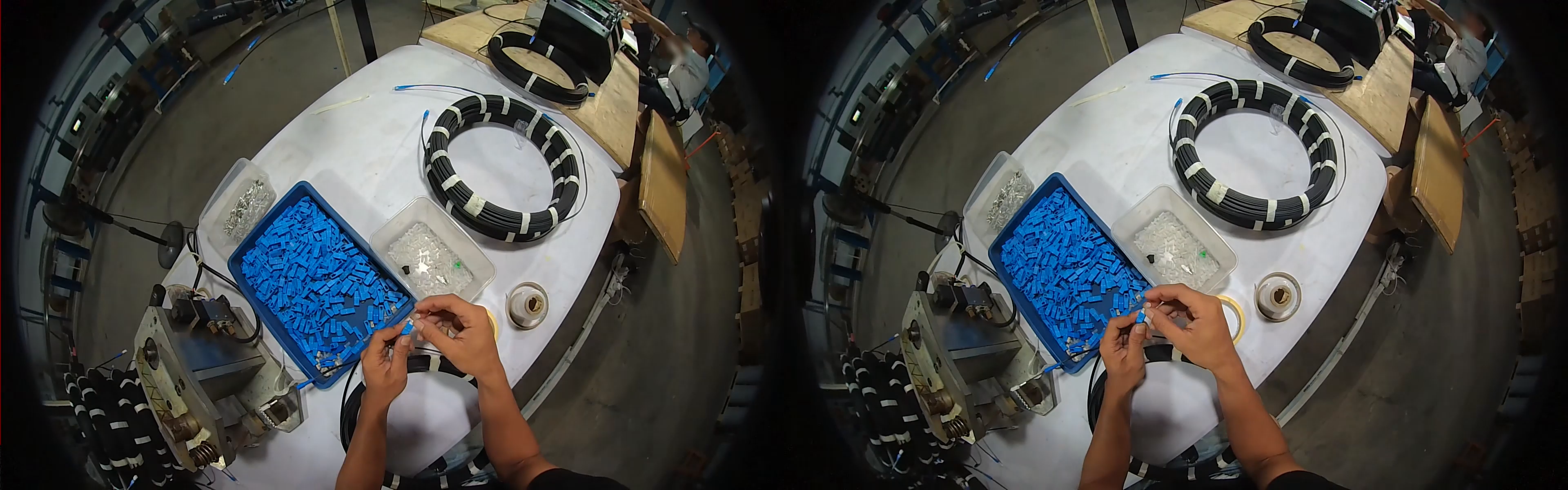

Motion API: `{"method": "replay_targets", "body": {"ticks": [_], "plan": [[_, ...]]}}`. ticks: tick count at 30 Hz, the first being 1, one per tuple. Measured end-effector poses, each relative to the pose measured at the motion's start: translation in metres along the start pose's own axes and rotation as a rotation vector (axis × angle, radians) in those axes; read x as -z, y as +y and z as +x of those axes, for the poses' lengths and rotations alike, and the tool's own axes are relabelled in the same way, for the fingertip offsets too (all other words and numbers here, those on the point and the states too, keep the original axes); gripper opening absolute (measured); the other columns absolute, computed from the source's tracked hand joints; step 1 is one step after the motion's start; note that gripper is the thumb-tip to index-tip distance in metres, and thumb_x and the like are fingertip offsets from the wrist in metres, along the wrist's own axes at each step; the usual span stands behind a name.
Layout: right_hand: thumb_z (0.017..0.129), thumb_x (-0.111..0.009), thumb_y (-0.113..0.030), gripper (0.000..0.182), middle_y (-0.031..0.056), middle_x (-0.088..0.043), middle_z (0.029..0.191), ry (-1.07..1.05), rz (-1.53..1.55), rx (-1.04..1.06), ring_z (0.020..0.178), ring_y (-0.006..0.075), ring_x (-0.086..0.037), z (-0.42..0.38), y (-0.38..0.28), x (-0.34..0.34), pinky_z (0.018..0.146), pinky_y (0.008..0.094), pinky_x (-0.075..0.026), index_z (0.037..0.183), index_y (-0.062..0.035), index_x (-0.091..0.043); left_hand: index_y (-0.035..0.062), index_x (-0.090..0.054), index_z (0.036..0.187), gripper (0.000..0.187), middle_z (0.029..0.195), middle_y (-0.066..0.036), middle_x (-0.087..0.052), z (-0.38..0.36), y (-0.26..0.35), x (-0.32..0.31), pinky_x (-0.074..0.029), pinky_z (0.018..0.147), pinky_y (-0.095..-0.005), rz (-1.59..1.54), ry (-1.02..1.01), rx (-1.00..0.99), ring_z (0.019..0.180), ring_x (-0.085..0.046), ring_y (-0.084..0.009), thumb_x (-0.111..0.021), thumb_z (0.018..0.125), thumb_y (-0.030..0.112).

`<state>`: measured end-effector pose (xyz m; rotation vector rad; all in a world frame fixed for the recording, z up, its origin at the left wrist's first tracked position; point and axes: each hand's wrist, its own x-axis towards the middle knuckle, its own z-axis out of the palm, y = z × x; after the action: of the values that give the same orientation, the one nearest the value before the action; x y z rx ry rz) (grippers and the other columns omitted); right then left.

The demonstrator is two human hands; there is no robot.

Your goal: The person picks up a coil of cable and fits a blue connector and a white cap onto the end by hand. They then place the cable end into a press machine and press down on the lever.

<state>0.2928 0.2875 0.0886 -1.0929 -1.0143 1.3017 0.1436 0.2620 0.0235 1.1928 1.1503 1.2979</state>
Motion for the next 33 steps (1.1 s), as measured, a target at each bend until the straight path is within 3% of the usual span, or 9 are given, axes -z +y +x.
{"method": "replay_targets", "body": {"ticks": [6, 16, 28, 33], "plan": [[0.085, -0.070, 0.001, 0.016, 0.0124, -0.071, 0.096, -0.014, -0.024, -0.012, 0.085, 0.0141, -0.068, -0.0009, 0.0046, 0.0053, 0.078, 0.0254, -0.055, 0.101, 0.0052, -0.068, -0.0033, -0.058, 0.110, 0.016, 0.092, -0.006, -0.064, -0.0002, 0.0016, 0.0015, -0.049, 0.072, -0.0225, 0.023, -0.043, 0.018, 0.080, -0.058, -0.0084, -0.058, 0.097, 0.006], [0.085, -0.068, 0.004, 0.013, 0.0148, -0.071, 0.099, -0.030, 0.035, -0.051, 0.086, 0.0155, -0.069, -0.0008, 0.0049, 0.0088, 0.078, 0.0256, -0.056, 0.098, 0.0065, -0.069, -0.0039, -0.059, 0.109, 0.016, 0.088, -0.007, -0.065, 0.0009, 0.0025, 0.0005, -0.049, 0.069, -0.0225, 0.075, -0.046, -0.023, 0.076, -0.059, -0.0087, -0.059, 0.096, 0.007], [0.087, -0.067, 0.004, 0.013, 0.0118, -0.070, 0.096, -0.029, 0.118, -0.045, 0.083, 0.0127, -0.068, -0.0004, 0.0077, 0.0088, 0.074, 0.0239, -0.057, 0.100, 0.0063, -0.067, -0.0029, -0.059, 0.107, 0.016, 0.086, -0.006, -0.065, 0.0018, 0.0058, 0.0000, -0.048, 0.067, -0.0223, 0.060, -0.050, -0.014, 0.073, -0.058, -0.0080, -0.059, 0.097, 0.008], [0.085, -0.068, 0.006, 0.016, 0.0156, -0.068, 0.092, 0.006, 0.114, -0.087, 0.078, 0.0171, -0.069, 0.0014, 0.0040, 0.0108, 0.070, 0.0278, -0.058, 0.100, 0.0070, -0.063, -0.0037, -0.060, 0.107, 0.016, 0.082, -0.007, -0.066, 0.0021, 0.0054, 0.0000, -0.049, 0.066, -0.0237, 0.035, -0.033, 0.016, 0.072, -0.060, -0.0092, -0.059, 0.096, 0.007]]}}
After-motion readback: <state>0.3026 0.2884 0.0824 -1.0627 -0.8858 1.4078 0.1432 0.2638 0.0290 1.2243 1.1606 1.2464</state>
